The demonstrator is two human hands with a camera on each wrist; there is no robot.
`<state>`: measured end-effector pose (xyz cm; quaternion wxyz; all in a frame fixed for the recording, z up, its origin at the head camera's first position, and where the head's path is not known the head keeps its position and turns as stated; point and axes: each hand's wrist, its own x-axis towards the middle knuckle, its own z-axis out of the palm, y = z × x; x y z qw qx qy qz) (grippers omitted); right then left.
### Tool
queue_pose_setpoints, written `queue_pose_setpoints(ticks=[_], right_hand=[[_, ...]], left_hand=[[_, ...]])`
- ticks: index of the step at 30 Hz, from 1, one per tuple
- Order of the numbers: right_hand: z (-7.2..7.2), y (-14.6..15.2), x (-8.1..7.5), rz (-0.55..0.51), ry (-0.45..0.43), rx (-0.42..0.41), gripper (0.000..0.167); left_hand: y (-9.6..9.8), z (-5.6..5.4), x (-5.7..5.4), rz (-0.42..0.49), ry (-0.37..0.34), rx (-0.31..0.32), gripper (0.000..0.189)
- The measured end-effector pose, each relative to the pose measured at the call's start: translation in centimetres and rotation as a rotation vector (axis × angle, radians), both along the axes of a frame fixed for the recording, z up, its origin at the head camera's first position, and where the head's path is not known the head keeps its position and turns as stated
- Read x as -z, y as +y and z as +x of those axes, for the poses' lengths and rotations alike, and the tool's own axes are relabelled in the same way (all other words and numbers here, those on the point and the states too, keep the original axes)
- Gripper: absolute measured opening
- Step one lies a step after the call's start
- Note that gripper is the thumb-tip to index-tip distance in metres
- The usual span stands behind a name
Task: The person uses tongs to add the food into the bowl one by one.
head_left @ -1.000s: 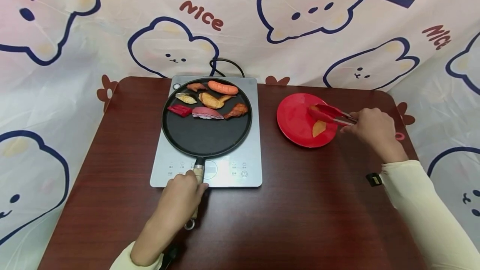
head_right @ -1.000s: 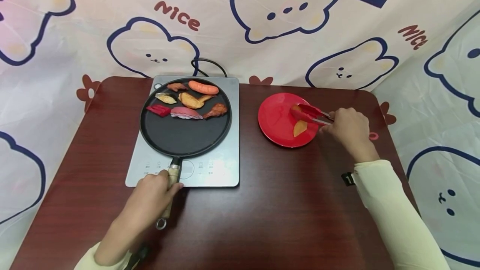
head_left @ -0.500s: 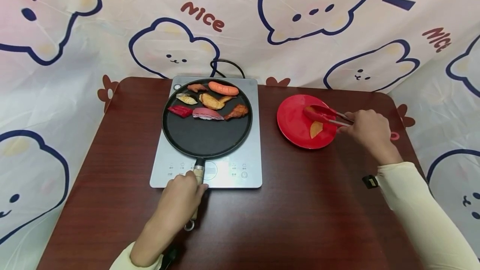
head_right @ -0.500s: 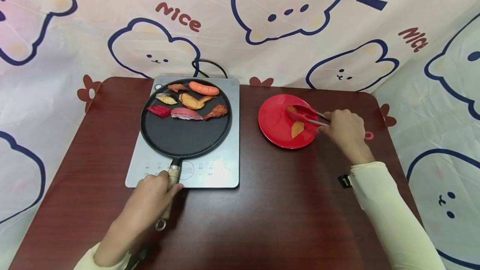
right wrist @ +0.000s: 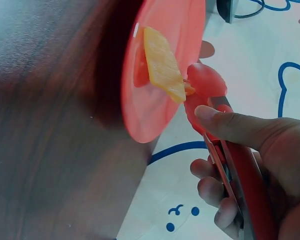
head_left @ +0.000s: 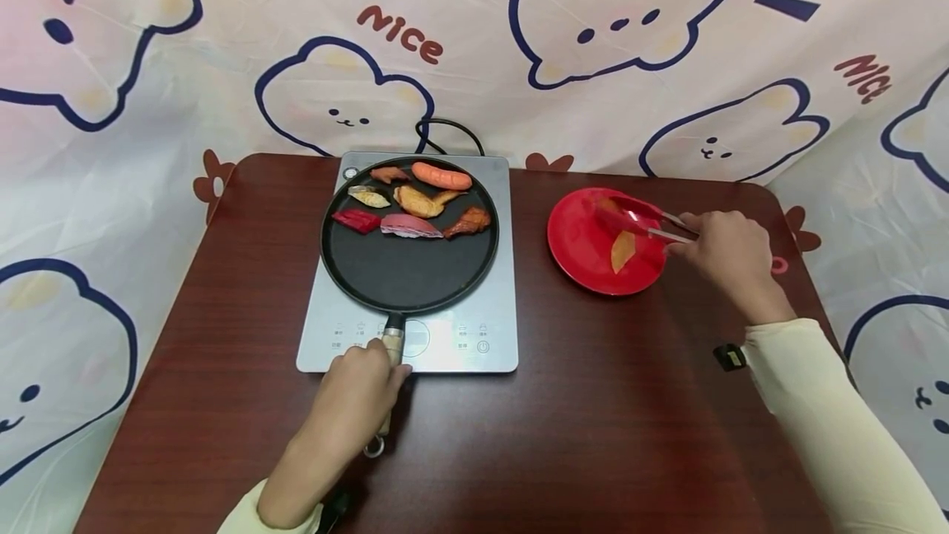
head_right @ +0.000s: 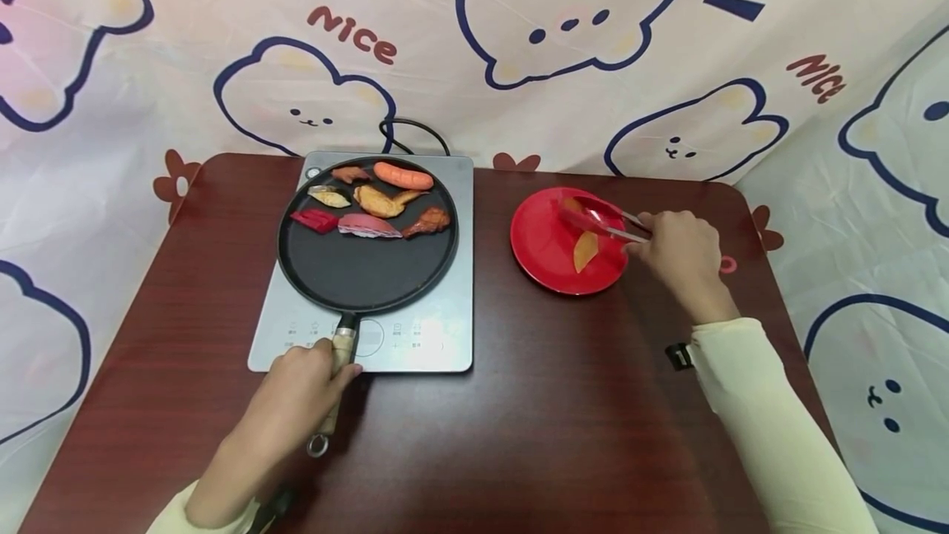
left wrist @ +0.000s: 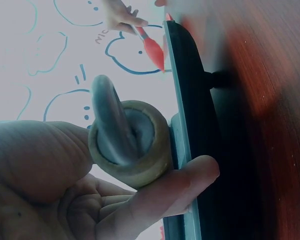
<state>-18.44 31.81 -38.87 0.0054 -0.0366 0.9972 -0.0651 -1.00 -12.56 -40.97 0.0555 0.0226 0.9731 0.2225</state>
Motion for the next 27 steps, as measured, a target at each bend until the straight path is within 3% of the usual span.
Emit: queue_pose_setpoints(ticks=[15, 27], right_hand=[[-0.7, -1.4, -2.3, -0.036, 0.125, -0.009, 0.064], [-0.9, -4.6, -4.0, -0.031, 0.074, -0.056, 0.07]], left_hand=[[-0.1, 0.0, 0.0, 0.011, -0.002, 0.0, 0.029], [-0.1, 0.0, 0.1, 0.009, 0.003, 0.002, 0.029]])
